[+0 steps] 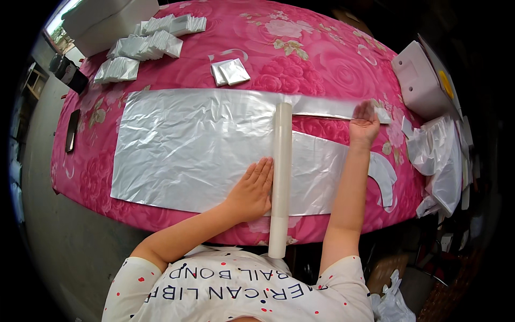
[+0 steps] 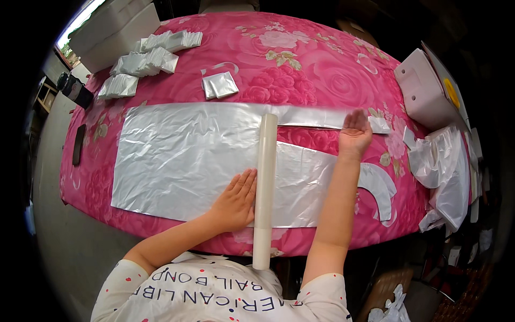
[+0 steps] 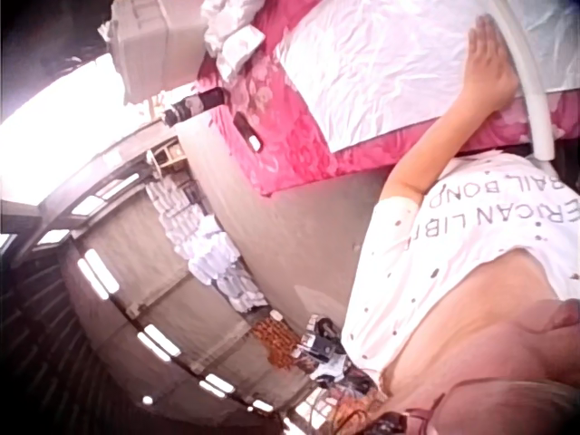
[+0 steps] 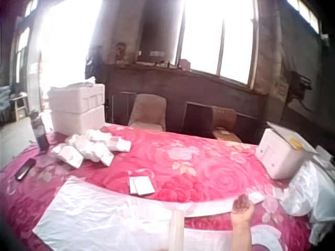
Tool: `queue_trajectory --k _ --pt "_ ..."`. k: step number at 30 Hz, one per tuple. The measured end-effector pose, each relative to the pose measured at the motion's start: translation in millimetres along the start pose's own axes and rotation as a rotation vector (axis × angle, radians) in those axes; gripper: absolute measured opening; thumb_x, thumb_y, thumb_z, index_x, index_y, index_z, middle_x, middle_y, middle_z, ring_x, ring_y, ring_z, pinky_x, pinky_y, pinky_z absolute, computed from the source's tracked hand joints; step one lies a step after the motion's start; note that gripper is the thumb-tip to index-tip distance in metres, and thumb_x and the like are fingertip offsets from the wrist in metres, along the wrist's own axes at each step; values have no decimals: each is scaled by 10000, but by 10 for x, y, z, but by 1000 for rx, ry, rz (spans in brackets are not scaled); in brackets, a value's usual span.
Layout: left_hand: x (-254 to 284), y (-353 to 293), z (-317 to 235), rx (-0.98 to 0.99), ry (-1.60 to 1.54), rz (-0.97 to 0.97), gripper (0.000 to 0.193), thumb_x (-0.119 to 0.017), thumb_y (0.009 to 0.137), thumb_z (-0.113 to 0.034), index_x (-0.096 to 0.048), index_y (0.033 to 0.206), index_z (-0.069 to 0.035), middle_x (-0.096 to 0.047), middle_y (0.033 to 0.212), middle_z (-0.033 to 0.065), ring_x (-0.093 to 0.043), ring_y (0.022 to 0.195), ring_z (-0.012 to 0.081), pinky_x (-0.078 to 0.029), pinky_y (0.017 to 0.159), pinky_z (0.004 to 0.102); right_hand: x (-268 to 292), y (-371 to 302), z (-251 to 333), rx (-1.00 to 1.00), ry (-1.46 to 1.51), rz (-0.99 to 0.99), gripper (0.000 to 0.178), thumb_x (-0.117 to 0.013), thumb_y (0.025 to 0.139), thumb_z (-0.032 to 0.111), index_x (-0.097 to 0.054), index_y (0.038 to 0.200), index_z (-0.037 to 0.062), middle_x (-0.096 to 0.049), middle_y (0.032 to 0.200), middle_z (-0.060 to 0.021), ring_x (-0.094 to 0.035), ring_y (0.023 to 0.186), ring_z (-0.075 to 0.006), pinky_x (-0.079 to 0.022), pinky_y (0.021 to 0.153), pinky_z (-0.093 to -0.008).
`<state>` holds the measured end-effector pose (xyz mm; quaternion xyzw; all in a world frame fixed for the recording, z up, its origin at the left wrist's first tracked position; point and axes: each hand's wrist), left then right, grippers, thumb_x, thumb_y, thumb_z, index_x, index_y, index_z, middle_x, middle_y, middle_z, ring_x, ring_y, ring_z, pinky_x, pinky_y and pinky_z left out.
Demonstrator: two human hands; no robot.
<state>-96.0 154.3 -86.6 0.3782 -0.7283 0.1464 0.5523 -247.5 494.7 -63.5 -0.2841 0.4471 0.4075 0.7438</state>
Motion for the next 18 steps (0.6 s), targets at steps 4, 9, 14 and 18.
queue_trajectory --k 4,9,14,18 --pt "-21 -8 -8 0 12 -26 615 -409 778 -198 -339 1282 148 -300 1385 292 -243 1331 389 -165 1102 456 -672 -328 60 -36 -147 448 300 -418 927 198 -570 1095 2 -607 1144 -124 -573 1086 -237 -477 917 -367" --pt "43 -36 -2 -11 81 47 593 -395 819 -232 -349 1276 143 -300 1384 296 -268 1319 399 -184 1093 472 -1458 -1511 -1386 3 -978 781 372 -533 908 276 -575 1111 -33 -626 1052 -182 -592 1018 -211 -436 859 -276" --pt "-52 -10 11 -65 50 -137 584 -384 870 -291 -359 1278 128 -322 1375 292 -305 1307 395 -226 1075 471 -1247 -2560 -2829 -37 -1265 1246 503 -532 862 286 -470 1207 -75 -531 1184 -248 -475 1134 -392 -368 966 -419" --pt "-114 9 53 -91 46 -145 575 -378 878 -289 -364 1281 122 -328 1375 289 -300 1312 390 -226 1074 474 -1140 -2826 -2971 42 -1395 1506 513 -531 872 297 -451 1245 -45 -457 1291 -222 -372 1245 -371 -301 1021 -438"
Point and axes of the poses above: each hand's wrist, its own y-axis towards the middle knuckle, its own x-axis out of the back of the hand, z = x × y
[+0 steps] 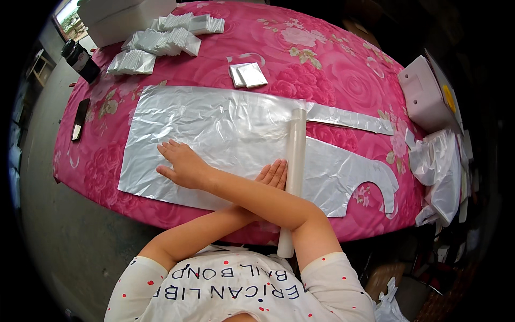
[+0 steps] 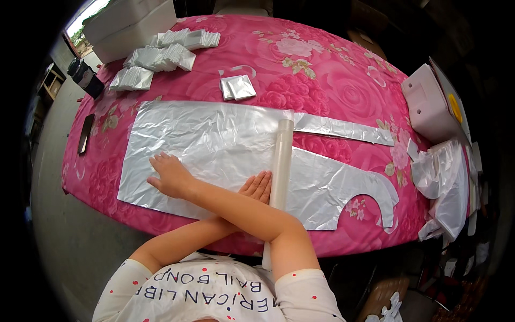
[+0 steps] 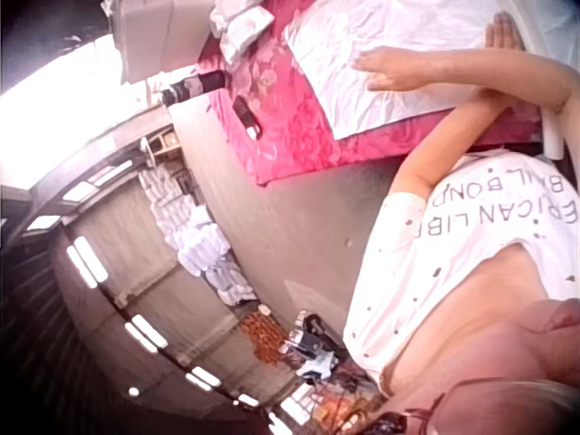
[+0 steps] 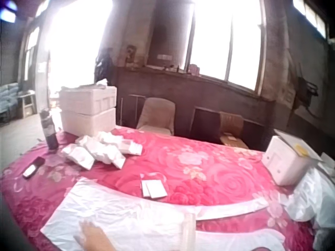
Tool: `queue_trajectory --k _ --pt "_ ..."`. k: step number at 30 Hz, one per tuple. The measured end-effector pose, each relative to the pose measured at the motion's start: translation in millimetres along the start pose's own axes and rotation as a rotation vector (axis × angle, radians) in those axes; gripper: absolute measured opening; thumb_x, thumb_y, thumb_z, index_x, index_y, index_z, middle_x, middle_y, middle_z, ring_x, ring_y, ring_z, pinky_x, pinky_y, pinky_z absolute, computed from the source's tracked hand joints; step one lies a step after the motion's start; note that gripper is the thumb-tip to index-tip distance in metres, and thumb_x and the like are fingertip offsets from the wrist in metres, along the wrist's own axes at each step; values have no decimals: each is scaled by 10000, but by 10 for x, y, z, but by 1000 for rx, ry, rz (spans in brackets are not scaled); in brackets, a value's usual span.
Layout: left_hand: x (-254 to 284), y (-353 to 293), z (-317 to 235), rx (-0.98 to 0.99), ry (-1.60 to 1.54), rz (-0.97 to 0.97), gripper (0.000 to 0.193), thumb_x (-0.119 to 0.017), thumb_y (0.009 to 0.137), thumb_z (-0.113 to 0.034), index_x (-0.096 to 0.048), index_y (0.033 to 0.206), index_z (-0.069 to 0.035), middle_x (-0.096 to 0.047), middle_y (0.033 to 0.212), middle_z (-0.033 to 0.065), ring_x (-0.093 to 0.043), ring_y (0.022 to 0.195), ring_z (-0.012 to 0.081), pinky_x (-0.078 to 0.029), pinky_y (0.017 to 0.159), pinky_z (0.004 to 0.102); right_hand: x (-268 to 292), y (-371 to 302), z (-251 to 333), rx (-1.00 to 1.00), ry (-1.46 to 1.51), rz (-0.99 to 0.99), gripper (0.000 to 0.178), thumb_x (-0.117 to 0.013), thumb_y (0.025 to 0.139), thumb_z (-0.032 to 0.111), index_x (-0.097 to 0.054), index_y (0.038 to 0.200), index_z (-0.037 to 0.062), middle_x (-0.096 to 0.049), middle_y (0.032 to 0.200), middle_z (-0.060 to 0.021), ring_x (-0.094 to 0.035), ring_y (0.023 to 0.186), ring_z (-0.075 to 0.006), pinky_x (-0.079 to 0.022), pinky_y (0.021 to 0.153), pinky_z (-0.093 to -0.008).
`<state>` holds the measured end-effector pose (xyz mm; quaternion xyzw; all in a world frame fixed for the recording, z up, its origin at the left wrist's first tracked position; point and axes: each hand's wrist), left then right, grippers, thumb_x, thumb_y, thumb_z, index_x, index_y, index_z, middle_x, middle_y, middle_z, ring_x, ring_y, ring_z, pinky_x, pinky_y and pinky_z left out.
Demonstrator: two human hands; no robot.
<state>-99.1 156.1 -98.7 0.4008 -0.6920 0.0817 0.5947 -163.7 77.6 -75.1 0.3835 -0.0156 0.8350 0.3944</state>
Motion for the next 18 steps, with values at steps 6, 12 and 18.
queue_trajectory --k 6,12,18 --pt "67 -44 -30 120 -434 -93 604 -411 837 -243 -306 1304 125 -268 1400 291 -219 1343 384 -170 1101 461 1164 -1062 192 79 -161 -133 433 -609 824 198 -515 1205 15 -501 1277 -139 -412 1237 -322 -312 1022 -435" --pt "103 -5 -77 124 -164 98 731 -496 743 -184 -218 1349 115 -185 1426 297 -136 1360 402 -147 1107 467 1735 -2282 -250 -113 -407 -75 509 -591 826 333 -501 1239 50 -443 1331 -157 -385 1256 -334 -318 1022 -453" --pt "536 -93 259 172 -386 -48 694 -476 691 -12 -254 1337 108 -201 1436 254 -161 1356 386 -175 1103 443 1574 -2012 -291 -3 -466 71 669 -432 854 542 -421 1331 72 -354 1413 -115 -277 1328 -322 -207 1078 -461"
Point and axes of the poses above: each hand's wrist, its own y-axis towards the middle knuckle, its own x-axis out of the back of the hand, z = x × y
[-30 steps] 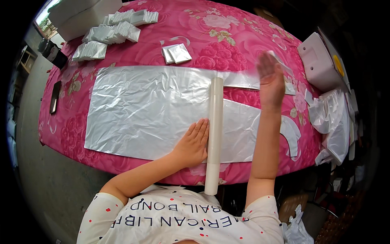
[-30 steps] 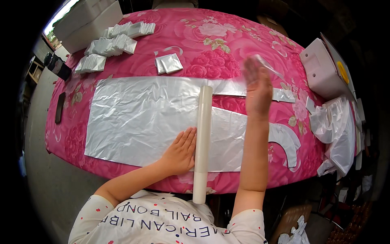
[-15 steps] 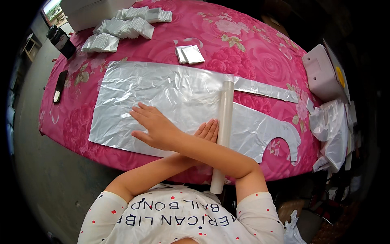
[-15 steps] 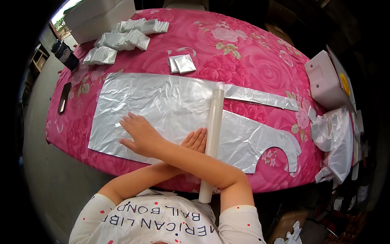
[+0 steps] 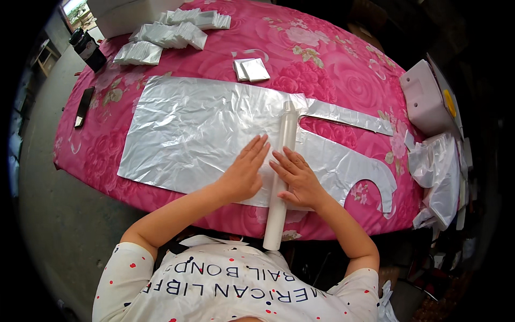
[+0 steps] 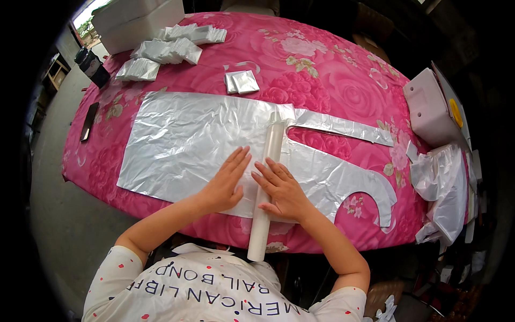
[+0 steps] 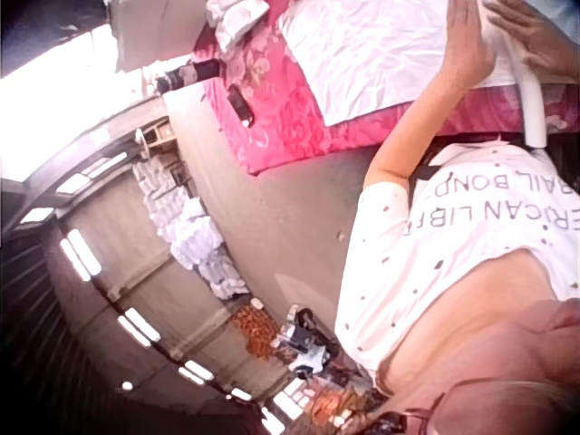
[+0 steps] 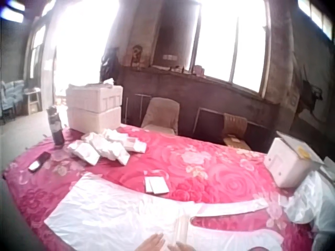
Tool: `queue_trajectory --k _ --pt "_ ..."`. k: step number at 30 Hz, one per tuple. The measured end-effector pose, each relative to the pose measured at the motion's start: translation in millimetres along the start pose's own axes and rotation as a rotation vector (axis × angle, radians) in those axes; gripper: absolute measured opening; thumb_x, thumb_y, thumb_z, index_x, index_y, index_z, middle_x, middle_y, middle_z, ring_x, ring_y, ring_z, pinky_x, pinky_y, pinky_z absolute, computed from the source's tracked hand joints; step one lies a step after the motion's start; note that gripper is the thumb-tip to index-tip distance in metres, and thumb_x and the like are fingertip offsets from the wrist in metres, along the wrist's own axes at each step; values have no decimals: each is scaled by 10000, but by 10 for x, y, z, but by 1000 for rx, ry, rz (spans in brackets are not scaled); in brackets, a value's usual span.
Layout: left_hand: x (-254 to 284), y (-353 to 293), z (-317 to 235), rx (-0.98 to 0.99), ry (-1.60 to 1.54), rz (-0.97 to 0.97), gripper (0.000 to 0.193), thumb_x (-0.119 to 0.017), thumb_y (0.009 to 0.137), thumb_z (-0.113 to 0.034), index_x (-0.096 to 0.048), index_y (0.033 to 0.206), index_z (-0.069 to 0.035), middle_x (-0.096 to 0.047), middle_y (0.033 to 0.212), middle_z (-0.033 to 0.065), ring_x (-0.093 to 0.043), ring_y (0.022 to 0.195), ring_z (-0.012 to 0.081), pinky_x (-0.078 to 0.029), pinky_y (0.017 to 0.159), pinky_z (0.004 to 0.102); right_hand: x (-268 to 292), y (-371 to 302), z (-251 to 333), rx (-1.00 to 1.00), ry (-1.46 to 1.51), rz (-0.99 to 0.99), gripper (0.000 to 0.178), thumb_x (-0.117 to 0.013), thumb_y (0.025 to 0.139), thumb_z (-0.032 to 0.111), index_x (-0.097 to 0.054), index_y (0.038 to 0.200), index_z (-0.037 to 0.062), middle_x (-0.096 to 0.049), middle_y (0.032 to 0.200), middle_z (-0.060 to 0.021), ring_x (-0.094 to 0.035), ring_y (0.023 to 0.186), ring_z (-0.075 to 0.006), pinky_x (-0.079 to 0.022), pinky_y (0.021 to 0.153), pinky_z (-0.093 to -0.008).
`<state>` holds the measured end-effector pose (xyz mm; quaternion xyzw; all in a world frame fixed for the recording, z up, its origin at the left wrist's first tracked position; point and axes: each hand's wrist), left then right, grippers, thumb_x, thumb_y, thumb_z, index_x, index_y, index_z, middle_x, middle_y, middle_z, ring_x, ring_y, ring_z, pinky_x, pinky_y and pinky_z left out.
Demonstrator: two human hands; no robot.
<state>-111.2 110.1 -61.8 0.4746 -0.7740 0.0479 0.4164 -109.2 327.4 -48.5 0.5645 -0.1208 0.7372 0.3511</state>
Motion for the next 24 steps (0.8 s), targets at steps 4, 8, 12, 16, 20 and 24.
queue_trajectory --k 4,8,12,16,20,24 --pt "708 -334 352 164 42 -305 555 -473 806 -24 -344 1346 -11 -345 1400 166 -260 1333 328 -205 1088 403 -318 792 517 182 245 31 624 -418 866 526 -506 1238 33 -506 1275 -121 -354 1272 -320 -222 1064 -467" --pt "1238 -827 658 497 -325 -558 431 -366 951 -196 -386 1316 33 -426 1339 144 -357 1269 208 -228 1067 313 -513 1327 1590 587 800 361 520 -455 894 429 -525 1196 12 -544 1202 -168 -450 1175 -343 -340 991 -446" --pt "1471 -1476 818 586 -404 -678 439 -348 967 -239 -400 1306 35 -434 1330 147 -373 1256 208 -231 1063 305 -385 1441 1708 672 1003 117 412 -541 876 308 -542 1162 12 -558 1176 -159 -513 1103 -332 -406 930 -421" --pt "1573 -2031 592 725 -356 -675 419 -363 962 -218 -420 1287 40 -450 1310 149 -400 1235 216 -259 1048 308 -492 1596 968 286 436 -161 386 -569 852 253 -553 1172 39 -545 1201 -123 -493 1118 -314 -392 927 -405" --pt "1535 -2235 389 721 -277 -575 395 -403 949 -190 -432 1282 19 -474 1267 145 -468 1144 225 -333 996 323 -745 1907 731 275 112 35 542 -510 863 394 -441 1311 98 -400 1371 -116 -288 1313 -305 -197 1082 -460" --pt "1498 -2163 211 716 13 -419 499 -496 889 -205 -367 1311 27 -408 1303 211 -416 1184 330 -308 1022 388 -1027 2541 855 422 66 79 572 -491 856 451 -445 1317 115 -388 1388 -104 -246 1340 -297 -150 1103 -453"
Point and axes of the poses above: each hand's wrist, its own y-axis towards the middle knuckle, its own x-axis out of the back of the hand, z = x × y
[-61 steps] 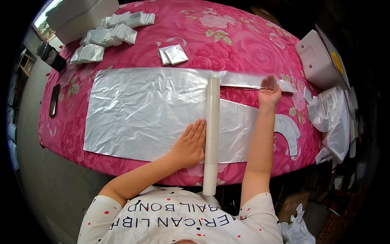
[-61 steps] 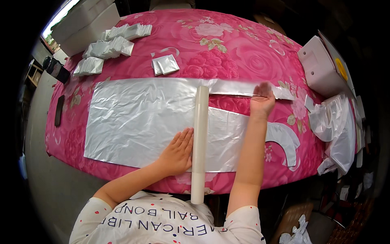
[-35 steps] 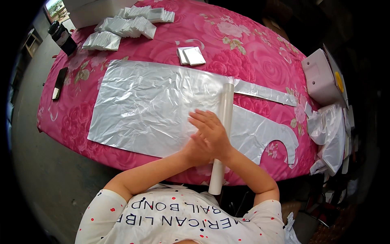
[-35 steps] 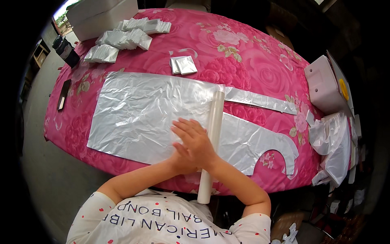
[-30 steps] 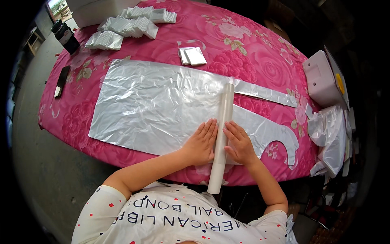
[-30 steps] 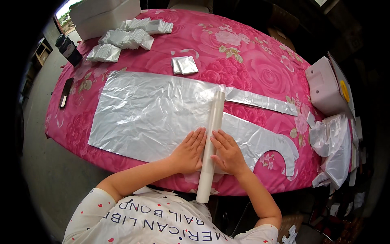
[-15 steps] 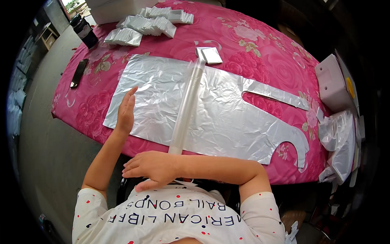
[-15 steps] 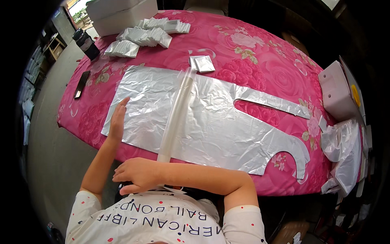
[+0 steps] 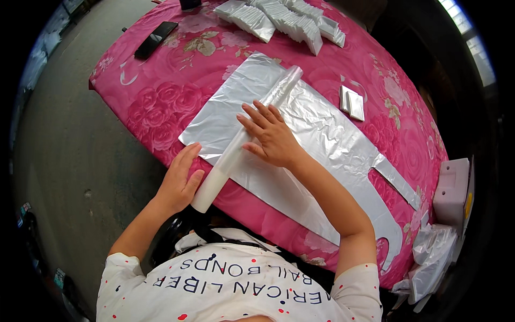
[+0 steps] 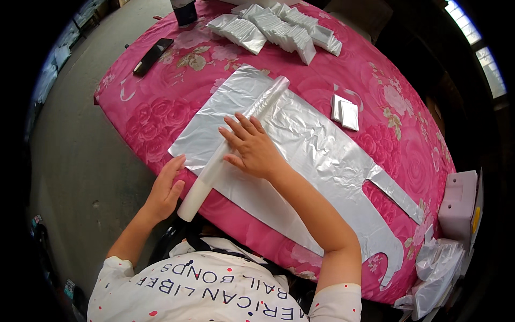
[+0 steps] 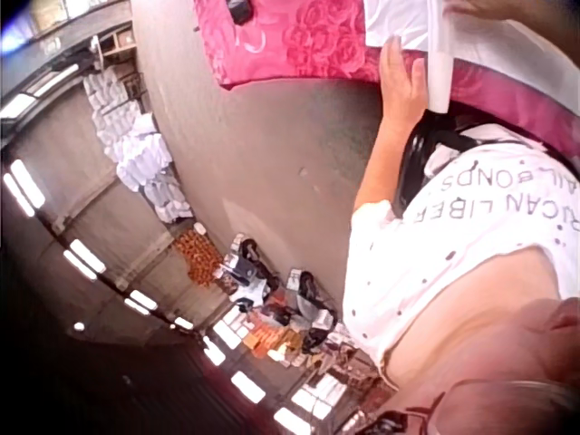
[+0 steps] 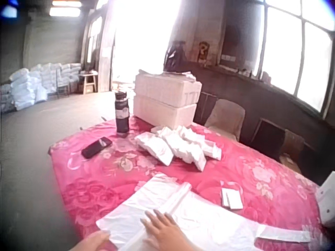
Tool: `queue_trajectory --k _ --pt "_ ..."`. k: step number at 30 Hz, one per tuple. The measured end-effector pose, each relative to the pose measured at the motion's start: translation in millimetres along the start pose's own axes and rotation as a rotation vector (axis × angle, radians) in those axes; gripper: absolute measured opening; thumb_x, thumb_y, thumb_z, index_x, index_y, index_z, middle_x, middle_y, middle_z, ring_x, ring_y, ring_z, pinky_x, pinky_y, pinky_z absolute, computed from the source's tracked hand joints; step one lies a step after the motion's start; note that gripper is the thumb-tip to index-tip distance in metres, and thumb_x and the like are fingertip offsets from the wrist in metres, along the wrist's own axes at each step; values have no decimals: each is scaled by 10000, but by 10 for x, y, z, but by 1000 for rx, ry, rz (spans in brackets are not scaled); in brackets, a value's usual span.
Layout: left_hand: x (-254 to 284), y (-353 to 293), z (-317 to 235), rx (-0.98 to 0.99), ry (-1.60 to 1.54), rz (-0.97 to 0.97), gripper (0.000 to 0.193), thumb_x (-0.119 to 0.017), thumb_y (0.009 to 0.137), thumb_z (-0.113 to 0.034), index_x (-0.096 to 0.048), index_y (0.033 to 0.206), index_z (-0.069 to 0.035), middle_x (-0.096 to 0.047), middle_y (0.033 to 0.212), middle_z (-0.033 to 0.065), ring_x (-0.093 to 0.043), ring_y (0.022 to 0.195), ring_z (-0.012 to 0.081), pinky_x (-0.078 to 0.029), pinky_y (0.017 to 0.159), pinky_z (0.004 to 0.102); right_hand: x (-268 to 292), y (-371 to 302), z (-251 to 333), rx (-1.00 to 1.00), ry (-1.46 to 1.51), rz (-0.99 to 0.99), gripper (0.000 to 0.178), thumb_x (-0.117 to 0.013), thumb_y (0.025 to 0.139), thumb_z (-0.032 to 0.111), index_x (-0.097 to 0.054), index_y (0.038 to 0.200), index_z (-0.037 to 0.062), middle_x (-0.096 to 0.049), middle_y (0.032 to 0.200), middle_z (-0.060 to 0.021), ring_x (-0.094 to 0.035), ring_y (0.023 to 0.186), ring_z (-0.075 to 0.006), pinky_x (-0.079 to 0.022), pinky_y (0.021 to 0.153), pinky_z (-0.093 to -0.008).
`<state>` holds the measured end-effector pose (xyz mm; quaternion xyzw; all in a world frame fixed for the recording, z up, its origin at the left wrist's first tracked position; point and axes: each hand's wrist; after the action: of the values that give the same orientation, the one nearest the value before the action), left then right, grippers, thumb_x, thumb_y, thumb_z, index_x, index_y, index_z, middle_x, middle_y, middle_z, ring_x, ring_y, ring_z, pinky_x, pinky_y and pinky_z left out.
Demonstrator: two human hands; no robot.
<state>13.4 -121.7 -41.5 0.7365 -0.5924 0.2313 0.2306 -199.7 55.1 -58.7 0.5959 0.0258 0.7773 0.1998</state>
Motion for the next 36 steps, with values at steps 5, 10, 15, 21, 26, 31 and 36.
queue_trajectory --k 5,10,15,21,26,31,36 --pt "-69 -68 -8 59 419 -105 753 -629 804 -336 -264 1354 28 -429 1232 246 -416 1165 361 -341 981 419 -403 947 191 -91 -47 -2 517 -486 864 351 -464 1293 64 -414 1366 -119 -263 1332 -303 -151 1097 -448" --pt "47 25 122 281 408 -191 863 -800 637 -226 -314 1307 17 -579 958 173 -594 867 312 -473 759 373 -713 1280 426 -483 56 -519 594 -518 787 198 -364 1314 -30 -386 1346 -230 -276 1314 -343 -119 1098 -451" --pt "104 41 90 456 -487 2 714 -790 658 -172 -412 1235 18 -595 1021 146 -604 852 184 -499 732 299 -711 1082 422 -766 605 -807 680 -573 785 186 -240 1332 -42 -388 1307 -237 -461 1160 -339 -321 1000 -421" --pt "-241 20 -273 537 -1667 425 707 -673 756 -455 -442 1221 25 -578 1101 164 -600 831 157 -517 696 281 106 692 470 -767 1944 -552 552 -647 782 212 -363 1211 13 -551 958 -106 -587 852 -178 -514 743 -318" --pt "-435 164 -501 500 -977 412 579 -747 726 -326 -489 1127 4 -590 914 82 -570 738 129 -493 665 283 436 351 418 -817 1564 -666 528 -661 774 219 -380 1171 16 -542 882 -81 -575 788 -150 -507 694 -302" --pt "-536 157 -613 573 -1289 722 504 -737 725 -265 -503 1088 -5 -572 845 55 -568 724 123 -490 622 285 448 -43 473 -714 1855 -739 513 -656 783 206 -374 1170 22 -537 871 -79 -570 769 -147 -509 681 -298" --pt "-624 155 -588 537 -1192 871 559 -716 707 -390 -515 1079 -24 -597 872 92 -573 670 133 -499 613 265 398 -335 556 -811 1845 -824 484 -648 798 200 -367 1148 19 -528 865 -85 -572 749 -153 -515 663 -300"
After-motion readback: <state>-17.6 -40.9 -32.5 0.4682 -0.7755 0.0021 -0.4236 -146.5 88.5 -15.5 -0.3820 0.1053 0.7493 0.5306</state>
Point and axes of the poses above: each hand's wrist, its own y-axis towards the middle knuckle, its own x-axis out of the back of the hand, z = x × y
